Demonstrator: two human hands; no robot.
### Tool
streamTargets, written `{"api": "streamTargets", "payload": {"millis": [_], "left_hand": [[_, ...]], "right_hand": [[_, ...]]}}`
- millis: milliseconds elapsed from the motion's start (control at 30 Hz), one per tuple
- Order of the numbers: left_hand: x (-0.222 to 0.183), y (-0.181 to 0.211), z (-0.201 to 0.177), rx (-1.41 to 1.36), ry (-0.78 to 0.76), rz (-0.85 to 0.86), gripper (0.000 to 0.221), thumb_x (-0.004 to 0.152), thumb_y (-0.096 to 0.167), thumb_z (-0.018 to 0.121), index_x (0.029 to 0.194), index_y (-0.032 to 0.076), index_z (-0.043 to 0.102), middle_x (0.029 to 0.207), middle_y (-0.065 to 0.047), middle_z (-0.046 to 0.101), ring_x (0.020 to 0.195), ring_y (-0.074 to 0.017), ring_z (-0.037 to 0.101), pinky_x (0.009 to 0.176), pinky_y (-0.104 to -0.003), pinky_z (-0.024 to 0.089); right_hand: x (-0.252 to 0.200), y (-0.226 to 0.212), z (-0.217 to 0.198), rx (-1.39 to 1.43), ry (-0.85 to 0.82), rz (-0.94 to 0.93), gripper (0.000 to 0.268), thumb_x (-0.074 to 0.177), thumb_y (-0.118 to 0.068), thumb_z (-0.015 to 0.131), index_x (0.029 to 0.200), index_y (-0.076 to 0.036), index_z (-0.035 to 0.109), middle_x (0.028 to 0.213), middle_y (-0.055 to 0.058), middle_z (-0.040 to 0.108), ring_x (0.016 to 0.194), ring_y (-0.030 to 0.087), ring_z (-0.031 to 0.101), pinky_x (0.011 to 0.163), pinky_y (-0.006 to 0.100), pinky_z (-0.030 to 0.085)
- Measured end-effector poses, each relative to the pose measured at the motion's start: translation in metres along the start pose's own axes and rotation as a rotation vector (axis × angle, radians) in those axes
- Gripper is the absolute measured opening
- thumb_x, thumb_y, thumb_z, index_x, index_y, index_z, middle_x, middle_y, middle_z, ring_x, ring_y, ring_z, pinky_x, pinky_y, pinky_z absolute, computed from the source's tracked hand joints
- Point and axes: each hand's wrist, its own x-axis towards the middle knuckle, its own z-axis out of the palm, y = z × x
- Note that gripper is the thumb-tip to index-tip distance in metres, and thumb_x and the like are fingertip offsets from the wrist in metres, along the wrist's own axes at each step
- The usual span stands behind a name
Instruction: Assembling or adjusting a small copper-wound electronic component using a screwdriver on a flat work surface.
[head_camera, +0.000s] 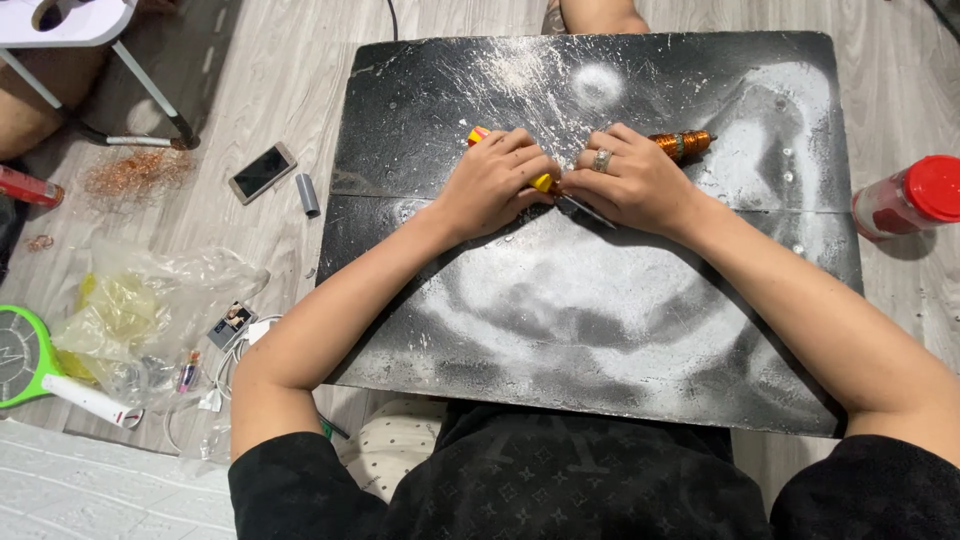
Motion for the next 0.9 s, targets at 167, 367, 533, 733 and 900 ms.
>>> {"api": "streamTargets", "payload": {"millis": [167, 367, 533, 733, 900], "left_hand": [[-0.001, 0.001, 0.004, 0.019, 0.059, 0.023, 0.03, 0.101, 0.041, 0.055, 0.089, 0.014, 0.061, 0.09, 0.0, 0.066, 0.088, -0.021, 0.059, 0.082, -0.035, 0.048], [0.001, 0.005, 0.004, 0.111, 0.114, 0.028, 0.025, 0.101, 0.034, 0.057, 0.084, 0.016, 0.061, 0.089, 0.002, 0.066, 0.084, -0.02, 0.058, 0.079, -0.033, 0.047], [0.0, 0.007, 0.003, 0.204, 0.136, 0.004, 0.018, 0.097, 0.029, 0.065, 0.085, 0.016, 0.062, 0.087, 0.001, 0.064, 0.079, -0.0207, 0.057, 0.071, -0.032, 0.048], [-0.004, 0.004, 0.011, 0.306, 0.15, -0.093, 0.011, 0.096, 0.028, 0.064, 0.094, 0.017, 0.063, 0.086, 0.002, 0.058, 0.078, -0.0193, 0.055, 0.066, -0.03, 0.045], [0.001, 0.009, 0.0, 0.366, 0.183, -0.121, 0.007, 0.097, 0.023, 0.062, 0.097, 0.016, 0.063, 0.085, 0.002, 0.055, 0.077, -0.0193, 0.053, 0.065, -0.029, 0.045]], "right_hand": [[0.0, 0.003, -0.005, 0.04, -0.014, -0.005, 0.022, 0.104, -0.013, 0.062, 0.085, -0.002, 0.069, 0.07, 0.007, 0.054, 0.063, 0.026, 0.052, 0.063, 0.037, 0.043], [0.002, 0.002, -0.009, 0.052, -0.047, -0.013, 0.022, 0.102, -0.01, 0.064, 0.082, -0.002, 0.069, 0.065, 0.006, 0.053, 0.06, 0.024, 0.05, 0.06, 0.035, 0.041], [-0.007, 0.006, -0.001, -0.021, -0.022, -0.034, 0.021, 0.102, -0.009, 0.064, 0.083, -0.002, 0.069, 0.064, 0.005, 0.052, 0.059, 0.023, 0.051, 0.061, 0.035, 0.041], [0.0, 0.0, -0.004, -0.114, 0.041, -0.079, 0.018, 0.101, -0.007, 0.066, 0.083, -0.002, 0.069, 0.061, 0.004, 0.048, 0.055, 0.021, 0.049, 0.06, 0.033, 0.04], [0.004, -0.001, -0.009, -0.264, 0.058, -0.038, 0.007, 0.093, -0.004, 0.069, 0.091, -0.005, 0.076, 0.058, 0.001, 0.051, 0.056, 0.018, 0.05, 0.074, 0.034, 0.044]]}}
